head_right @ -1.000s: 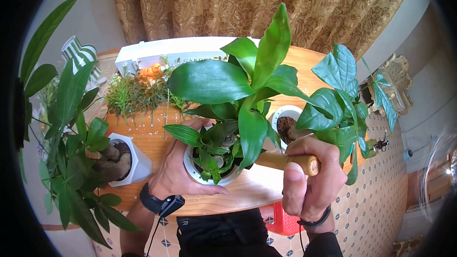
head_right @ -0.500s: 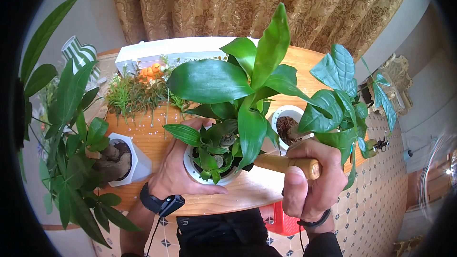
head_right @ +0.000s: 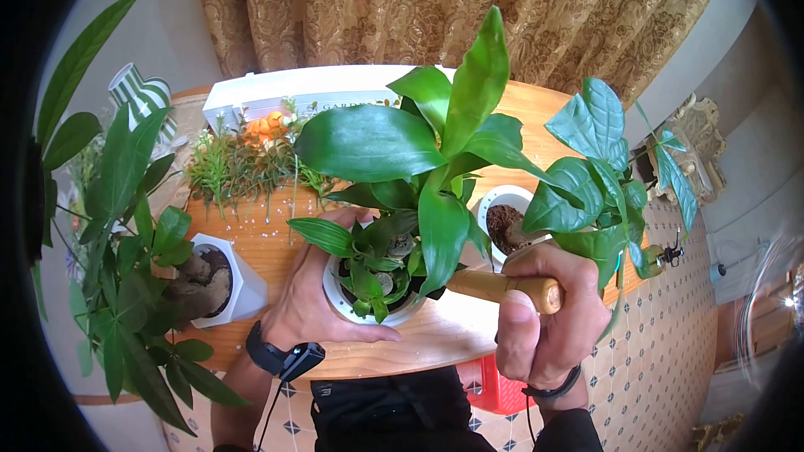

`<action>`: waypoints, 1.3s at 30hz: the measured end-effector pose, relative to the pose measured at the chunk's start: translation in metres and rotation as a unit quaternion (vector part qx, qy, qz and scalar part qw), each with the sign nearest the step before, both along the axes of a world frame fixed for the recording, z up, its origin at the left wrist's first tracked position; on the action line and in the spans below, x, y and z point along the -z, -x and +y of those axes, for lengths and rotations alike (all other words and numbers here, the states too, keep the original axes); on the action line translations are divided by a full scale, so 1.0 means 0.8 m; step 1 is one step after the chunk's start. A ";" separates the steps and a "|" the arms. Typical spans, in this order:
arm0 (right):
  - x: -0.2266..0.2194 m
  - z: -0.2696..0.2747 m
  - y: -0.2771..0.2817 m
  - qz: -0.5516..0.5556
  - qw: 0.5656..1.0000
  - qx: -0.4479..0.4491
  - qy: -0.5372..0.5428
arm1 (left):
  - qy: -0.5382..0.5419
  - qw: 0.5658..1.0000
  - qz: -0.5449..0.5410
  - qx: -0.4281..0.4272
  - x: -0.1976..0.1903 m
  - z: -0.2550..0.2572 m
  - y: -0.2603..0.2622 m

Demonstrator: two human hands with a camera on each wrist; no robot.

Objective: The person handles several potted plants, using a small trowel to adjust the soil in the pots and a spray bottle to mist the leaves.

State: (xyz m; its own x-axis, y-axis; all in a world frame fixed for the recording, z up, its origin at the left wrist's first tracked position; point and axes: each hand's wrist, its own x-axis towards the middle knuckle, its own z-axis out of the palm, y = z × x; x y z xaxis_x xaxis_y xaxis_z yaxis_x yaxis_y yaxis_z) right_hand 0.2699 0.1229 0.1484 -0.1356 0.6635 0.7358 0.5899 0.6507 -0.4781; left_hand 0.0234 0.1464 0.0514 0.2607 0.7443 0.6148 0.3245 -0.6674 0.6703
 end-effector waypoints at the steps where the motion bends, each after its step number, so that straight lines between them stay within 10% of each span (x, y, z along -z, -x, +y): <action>1: -0.001 0.000 0.001 -0.014 1.000 0.003 0.001 | 0.002 1.000 -0.003 0.002 0.000 0.000 0.000; 39: 0.001 -0.016 0.020 -0.028 0.998 0.055 -0.025 | 0.038 0.994 -0.075 0.069 0.011 0.002 0.002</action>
State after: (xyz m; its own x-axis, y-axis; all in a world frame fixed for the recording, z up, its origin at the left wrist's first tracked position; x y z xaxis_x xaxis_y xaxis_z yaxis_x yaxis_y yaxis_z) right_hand 0.2543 0.1097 0.1473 -0.1056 0.6388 0.7621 0.6836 0.6032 -0.4109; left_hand 0.0218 0.1481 0.0430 0.2732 0.7541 0.5973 0.1262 -0.6436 0.7548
